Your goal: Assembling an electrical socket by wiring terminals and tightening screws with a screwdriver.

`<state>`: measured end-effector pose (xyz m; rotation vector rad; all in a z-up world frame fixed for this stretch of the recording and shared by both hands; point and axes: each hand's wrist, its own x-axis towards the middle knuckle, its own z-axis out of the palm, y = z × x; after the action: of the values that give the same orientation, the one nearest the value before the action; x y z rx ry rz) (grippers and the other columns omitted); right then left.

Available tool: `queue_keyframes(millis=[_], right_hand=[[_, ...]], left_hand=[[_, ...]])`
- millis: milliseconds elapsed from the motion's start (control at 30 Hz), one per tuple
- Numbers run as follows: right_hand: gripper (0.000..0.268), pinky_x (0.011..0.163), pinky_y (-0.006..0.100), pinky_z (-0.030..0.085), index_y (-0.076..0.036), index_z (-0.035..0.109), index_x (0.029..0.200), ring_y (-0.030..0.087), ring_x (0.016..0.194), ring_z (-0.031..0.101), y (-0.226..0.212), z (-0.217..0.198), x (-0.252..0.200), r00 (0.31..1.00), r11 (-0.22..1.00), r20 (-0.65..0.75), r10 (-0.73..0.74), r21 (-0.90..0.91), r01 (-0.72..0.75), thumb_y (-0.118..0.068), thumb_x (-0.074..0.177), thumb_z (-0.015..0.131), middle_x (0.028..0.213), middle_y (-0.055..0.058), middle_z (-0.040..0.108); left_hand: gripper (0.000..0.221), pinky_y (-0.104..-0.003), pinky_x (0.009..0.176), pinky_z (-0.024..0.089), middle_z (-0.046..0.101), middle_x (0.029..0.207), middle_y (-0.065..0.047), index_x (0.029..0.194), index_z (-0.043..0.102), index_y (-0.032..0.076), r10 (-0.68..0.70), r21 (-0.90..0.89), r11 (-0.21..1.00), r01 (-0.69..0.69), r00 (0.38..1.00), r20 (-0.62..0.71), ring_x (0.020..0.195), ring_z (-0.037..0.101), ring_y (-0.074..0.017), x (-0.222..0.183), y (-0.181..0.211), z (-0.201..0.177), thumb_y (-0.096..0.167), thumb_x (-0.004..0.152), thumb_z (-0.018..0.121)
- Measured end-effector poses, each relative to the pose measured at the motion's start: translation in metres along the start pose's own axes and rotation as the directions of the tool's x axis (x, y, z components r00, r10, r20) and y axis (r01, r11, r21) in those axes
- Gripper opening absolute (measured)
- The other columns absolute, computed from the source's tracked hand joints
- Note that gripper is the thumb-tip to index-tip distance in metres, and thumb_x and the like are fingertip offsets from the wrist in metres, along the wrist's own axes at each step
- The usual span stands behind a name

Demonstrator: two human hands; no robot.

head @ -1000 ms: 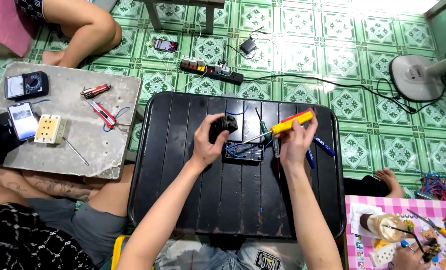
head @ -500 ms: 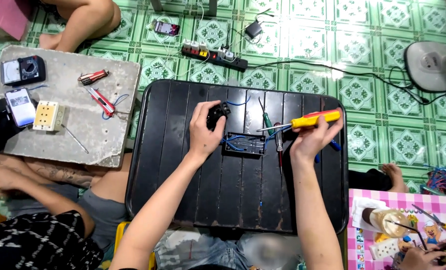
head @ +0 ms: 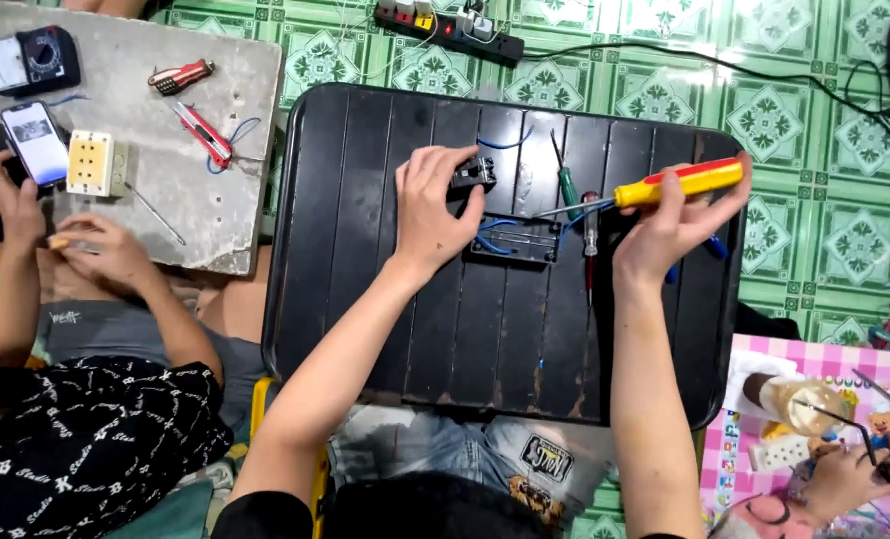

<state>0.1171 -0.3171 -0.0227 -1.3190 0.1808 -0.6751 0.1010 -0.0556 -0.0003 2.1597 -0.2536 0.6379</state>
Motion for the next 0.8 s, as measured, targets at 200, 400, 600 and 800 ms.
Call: queue_keyframes(millis=[200, 400, 600, 800], right_hand=[[0.068, 0.089, 0.035, 0.059, -0.021, 0.038, 0.156, 0.021, 0.099, 0.064, -0.004, 0.001, 0.004, 0.999, 0.999, -0.041, -0.01, 0.048, 0.012, 0.002, 0.104, 0.075, 0.118, 0.015, 0.062], [0.058, 0.079, 0.034, 0.057, -0.021, 0.043, 0.15, 0.022, 0.094, 0.061, -0.008, 0.002, 0.007, 0.997, 0.999, -0.077, -0.005, 0.033, 0.008, -0.003, 0.102, 0.071, 0.119, 0.017, 0.06], [0.065, 0.089, 0.033, 0.057, -0.018, 0.041, 0.152, 0.02, 0.097, 0.065, -0.02, 0.003, 0.011, 0.98, 0.988, -0.179, 0.092, 0.139, -0.068, -0.006, 0.096, 0.074, 0.119, 0.014, 0.058], [0.065, 0.077, 0.033, 0.054, -0.018, 0.043, 0.151, 0.02, 0.091, 0.064, -0.017, -0.005, 0.015, 0.965, 0.979, -0.221, 0.139, 0.174, -0.102, -0.005, 0.093, 0.07, 0.1, 0.01, 0.064]], left_hand=[[0.027, -0.044, 0.093, 0.042, 0.062, 0.108, -0.006, 0.106, 0.066, 0.009, 0.218, 0.019, 0.976, -0.218, 0.975, -0.043, 0.108, 0.061, -0.0275, 0.01, 0.017, -0.014, 0.023, 0.083, 0.066], [0.062, -0.047, 0.094, 0.037, 0.066, 0.107, -0.004, 0.119, 0.069, 0.012, 0.579, 0.068, 0.773, -0.631, 0.744, 0.334, 0.098, 0.062, -0.024, 0.006, 0.011, -0.009, 0.06, 0.08, 0.077], [0.047, -0.043, 0.091, 0.039, 0.066, 0.117, -0.014, 0.121, 0.064, 0.006, 0.574, -0.053, 0.811, -0.582, 0.776, 0.262, 0.088, 0.062, -0.0283, 0.003, 0.014, -0.006, 0.043, 0.096, 0.077], [0.022, -0.041, 0.083, 0.058, 0.068, 0.069, -0.005, 0.117, 0.063, 0.002, 0.556, -0.098, 0.831, -0.548, 0.824, 0.111, 0.056, 0.059, -0.0184, -0.012, 0.004, 0.01, 0.016, 0.101, 0.072]])
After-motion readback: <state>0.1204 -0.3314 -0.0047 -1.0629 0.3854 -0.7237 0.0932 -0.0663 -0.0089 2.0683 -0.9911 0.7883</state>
